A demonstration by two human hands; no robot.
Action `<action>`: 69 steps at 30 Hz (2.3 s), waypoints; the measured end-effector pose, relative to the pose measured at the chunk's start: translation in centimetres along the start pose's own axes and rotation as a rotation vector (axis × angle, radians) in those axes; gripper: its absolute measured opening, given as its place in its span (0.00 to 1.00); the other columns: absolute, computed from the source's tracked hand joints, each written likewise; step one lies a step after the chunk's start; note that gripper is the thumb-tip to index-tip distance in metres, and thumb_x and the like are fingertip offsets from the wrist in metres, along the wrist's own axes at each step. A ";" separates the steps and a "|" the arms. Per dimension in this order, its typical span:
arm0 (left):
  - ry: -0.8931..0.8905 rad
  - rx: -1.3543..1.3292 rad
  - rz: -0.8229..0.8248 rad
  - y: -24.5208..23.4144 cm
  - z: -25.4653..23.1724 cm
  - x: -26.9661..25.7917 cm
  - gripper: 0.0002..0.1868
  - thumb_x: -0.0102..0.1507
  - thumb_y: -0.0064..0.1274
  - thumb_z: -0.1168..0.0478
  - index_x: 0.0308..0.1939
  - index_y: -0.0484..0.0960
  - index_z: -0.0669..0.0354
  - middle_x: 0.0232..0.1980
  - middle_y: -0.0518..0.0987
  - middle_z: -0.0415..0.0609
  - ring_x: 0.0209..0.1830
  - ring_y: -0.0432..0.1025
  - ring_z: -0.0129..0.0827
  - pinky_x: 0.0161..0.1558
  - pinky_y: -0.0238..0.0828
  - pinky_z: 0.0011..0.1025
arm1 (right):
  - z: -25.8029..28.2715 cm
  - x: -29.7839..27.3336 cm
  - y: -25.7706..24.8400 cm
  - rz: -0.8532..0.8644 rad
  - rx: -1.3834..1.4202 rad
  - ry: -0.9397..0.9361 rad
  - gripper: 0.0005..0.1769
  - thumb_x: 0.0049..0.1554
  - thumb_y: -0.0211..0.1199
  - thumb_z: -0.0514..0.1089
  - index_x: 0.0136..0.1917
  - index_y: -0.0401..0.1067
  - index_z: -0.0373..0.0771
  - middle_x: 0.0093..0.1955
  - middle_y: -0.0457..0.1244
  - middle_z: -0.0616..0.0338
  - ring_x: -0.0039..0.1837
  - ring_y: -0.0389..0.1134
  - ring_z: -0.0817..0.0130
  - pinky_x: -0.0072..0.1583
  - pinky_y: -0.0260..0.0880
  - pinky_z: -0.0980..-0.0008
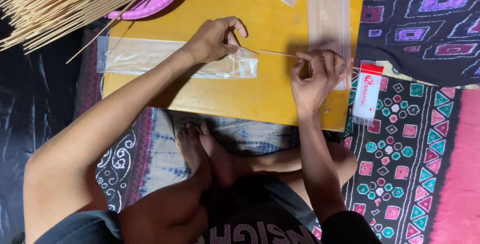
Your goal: The person is manually packing bundles of incense sticks into clear plastic sleeves on a low table while sitting on the floor.
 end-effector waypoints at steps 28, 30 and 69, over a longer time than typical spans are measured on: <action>-0.131 0.067 0.107 0.5 -0.1 -0.3 0.13 0.57 0.67 0.64 0.44 0.86 0.47 0.37 0.87 0.44 0.42 0.81 0.41 0.54 0.70 0.35 | 1.2 -0.5 2.1 0.036 0.079 -0.247 0.14 0.45 0.70 0.35 0.43 0.81 0.53 0.43 0.64 0.68 0.55 0.64 0.64 0.74 0.39 0.42; -0.123 0.078 0.103 0.7 -0.2 -0.3 0.13 0.57 0.68 0.63 0.45 0.86 0.48 0.37 0.87 0.44 0.43 0.81 0.41 0.54 0.70 0.36 | 1.5 -0.6 2.4 0.066 0.096 -0.276 0.14 0.46 0.69 0.35 0.43 0.82 0.53 0.43 0.65 0.67 0.54 0.65 0.63 0.75 0.40 0.42; -0.120 0.632 -0.504 -3.5 3.0 -16.0 0.19 0.71 0.41 0.50 0.63 0.69 0.50 0.72 0.62 0.55 0.77 0.55 0.50 0.70 0.45 0.61 | -1.2 0.0 1.5 0.583 0.116 -0.361 0.13 0.53 0.75 0.42 0.51 0.80 0.55 0.47 0.67 0.69 0.54 0.67 0.63 0.76 0.50 0.47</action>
Point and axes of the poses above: each hand's wrist, its own x-axis towards the middle knuckle, its own y-axis out of the palm, z = x × y, the point moved 8 cm from there along x, towards the middle knuckle
